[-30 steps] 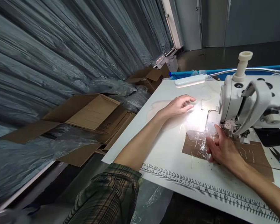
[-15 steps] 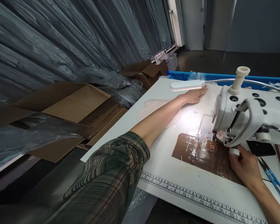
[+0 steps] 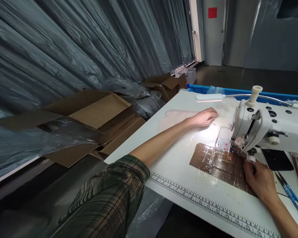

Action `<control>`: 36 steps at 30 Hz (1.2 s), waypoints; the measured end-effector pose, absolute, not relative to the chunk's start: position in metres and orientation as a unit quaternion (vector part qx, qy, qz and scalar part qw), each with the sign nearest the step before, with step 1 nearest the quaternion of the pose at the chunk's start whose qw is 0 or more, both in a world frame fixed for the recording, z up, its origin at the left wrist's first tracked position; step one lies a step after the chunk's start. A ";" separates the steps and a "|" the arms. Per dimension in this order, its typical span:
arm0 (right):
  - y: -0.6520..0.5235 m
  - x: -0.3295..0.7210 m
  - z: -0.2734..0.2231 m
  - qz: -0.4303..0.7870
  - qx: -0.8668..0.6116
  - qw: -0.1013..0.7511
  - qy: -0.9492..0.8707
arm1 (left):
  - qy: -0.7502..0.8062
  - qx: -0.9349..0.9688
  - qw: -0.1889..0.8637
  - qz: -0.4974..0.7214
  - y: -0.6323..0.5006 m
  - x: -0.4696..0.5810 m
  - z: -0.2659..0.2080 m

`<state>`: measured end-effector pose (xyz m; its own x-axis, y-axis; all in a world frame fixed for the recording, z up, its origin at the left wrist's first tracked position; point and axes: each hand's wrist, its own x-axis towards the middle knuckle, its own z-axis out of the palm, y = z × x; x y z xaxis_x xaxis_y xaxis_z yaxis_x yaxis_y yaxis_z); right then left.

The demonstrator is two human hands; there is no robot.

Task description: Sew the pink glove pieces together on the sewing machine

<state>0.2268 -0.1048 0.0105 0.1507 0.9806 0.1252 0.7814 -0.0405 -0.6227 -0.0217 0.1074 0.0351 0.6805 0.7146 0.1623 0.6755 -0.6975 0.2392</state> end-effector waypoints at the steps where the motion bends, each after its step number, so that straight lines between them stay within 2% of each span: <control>1: -0.105 0.227 0.011 0.171 -0.702 0.290 -0.627 | 0.392 0.907 0.084 0.127 0.106 -0.030 0.036; 10: -0.104 0.230 0.006 0.162 -0.697 0.287 -0.637 | 0.524 0.823 0.126 0.180 0.066 -0.107 0.043; 19: -0.105 0.233 0.001 0.137 -0.684 0.284 -0.658 | 0.457 0.850 0.188 0.184 0.091 -0.046 0.041; 29: -0.103 0.244 -0.011 0.148 -0.686 0.245 -0.669 | 0.476 0.822 0.258 0.177 0.130 -0.030 0.034; 33: -0.103 0.243 -0.011 0.129 -0.683 0.262 -0.670 | 0.477 0.817 0.259 0.193 0.129 -0.035 0.038; 36: -0.104 0.245 -0.012 0.123 -0.672 0.240 -0.690 | 0.497 0.807 0.225 0.229 0.118 -0.051 0.048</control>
<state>0.2447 -0.1039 -0.0125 0.0183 0.9858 0.1668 0.8679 0.0672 -0.4922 -0.0510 0.1184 0.0475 0.4019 0.9040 0.1457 0.6985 -0.4055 0.5896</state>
